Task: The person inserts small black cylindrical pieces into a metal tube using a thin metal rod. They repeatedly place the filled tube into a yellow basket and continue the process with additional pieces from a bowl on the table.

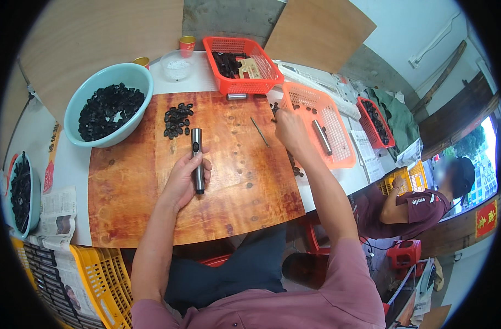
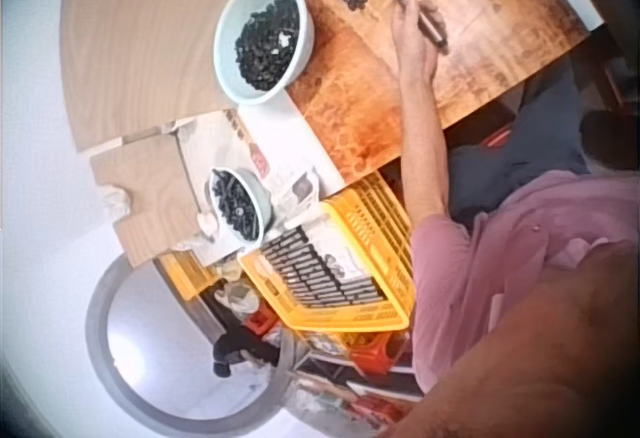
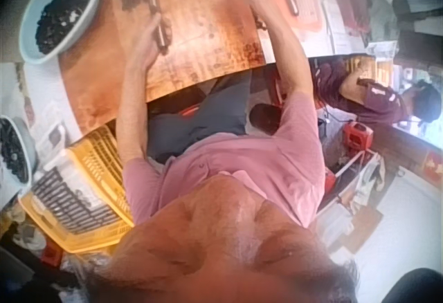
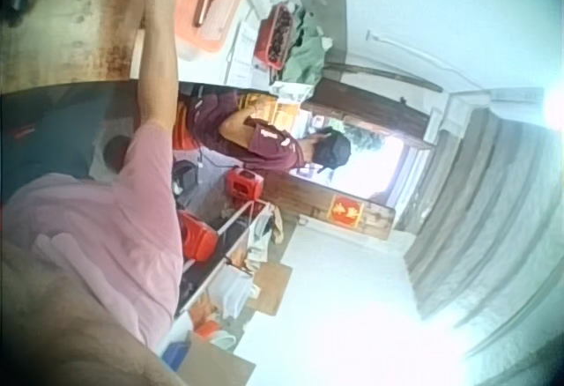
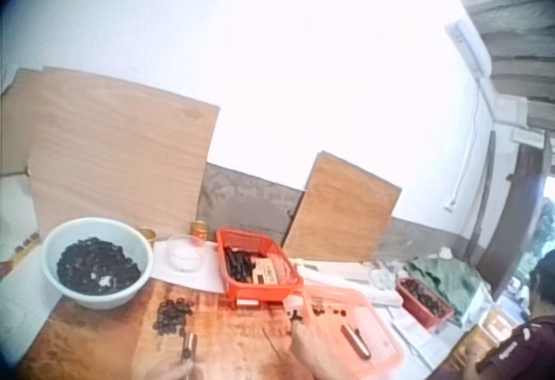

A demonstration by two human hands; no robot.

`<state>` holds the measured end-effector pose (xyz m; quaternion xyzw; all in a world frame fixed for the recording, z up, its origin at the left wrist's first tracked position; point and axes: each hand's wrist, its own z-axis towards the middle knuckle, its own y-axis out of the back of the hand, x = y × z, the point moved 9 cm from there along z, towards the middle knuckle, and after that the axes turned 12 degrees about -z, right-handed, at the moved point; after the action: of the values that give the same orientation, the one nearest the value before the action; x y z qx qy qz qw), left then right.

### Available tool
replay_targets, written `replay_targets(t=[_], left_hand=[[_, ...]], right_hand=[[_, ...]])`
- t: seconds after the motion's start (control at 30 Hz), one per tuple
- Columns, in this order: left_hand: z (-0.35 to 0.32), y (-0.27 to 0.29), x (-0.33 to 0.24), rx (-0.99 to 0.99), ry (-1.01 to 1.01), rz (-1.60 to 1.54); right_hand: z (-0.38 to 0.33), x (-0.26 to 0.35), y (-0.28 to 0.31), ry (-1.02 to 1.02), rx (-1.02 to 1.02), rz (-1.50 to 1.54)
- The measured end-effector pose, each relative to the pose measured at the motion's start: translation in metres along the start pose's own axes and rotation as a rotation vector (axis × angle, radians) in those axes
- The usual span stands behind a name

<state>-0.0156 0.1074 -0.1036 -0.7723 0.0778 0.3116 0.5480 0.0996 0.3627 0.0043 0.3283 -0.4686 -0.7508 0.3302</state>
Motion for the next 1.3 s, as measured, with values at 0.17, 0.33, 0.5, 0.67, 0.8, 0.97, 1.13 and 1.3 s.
replay_targets(t=[0.17, 0.33, 0.5, 0.67, 0.8, 0.97, 1.13, 1.3], left_hand=[[-0.002, 0.001, 0.000, -0.010, 0.001, -0.006], [0.000, -0.003, 0.001, 0.003, 0.015, -0.037], [-0.001, 0.007, -0.001, -0.015, 0.013, -0.139], [0.004, 0.010, 0.004, 0.002, 0.014, -0.195], [0.004, 0.004, 0.004, 0.075, 0.023, -0.193], [0.002, 0.001, 0.001, 0.072, 0.032, -0.170], [0.005, 0.005, -0.001, 0.096, 0.009, -0.222], [0.006, 0.008, -0.006, 0.073, -0.055, -0.244]], right_hand=[[0.028, -0.018, -0.005, -0.058, -0.101, -0.149], [0.012, -0.008, -0.020, 0.112, -0.047, -0.328], [-0.030, 0.014, 0.032, 0.090, -0.122, -0.376], [-0.076, -0.030, 0.019, 0.061, -0.051, -0.409], [-0.087, -0.004, 0.066, 0.073, -0.195, -0.163], [-0.080, 0.050, 0.063, 0.070, -0.121, 0.335], [-0.065, 0.108, 0.044, 0.101, 0.026, 0.526], [-0.057, 0.139, 0.018, 0.100, 0.161, 0.617]])
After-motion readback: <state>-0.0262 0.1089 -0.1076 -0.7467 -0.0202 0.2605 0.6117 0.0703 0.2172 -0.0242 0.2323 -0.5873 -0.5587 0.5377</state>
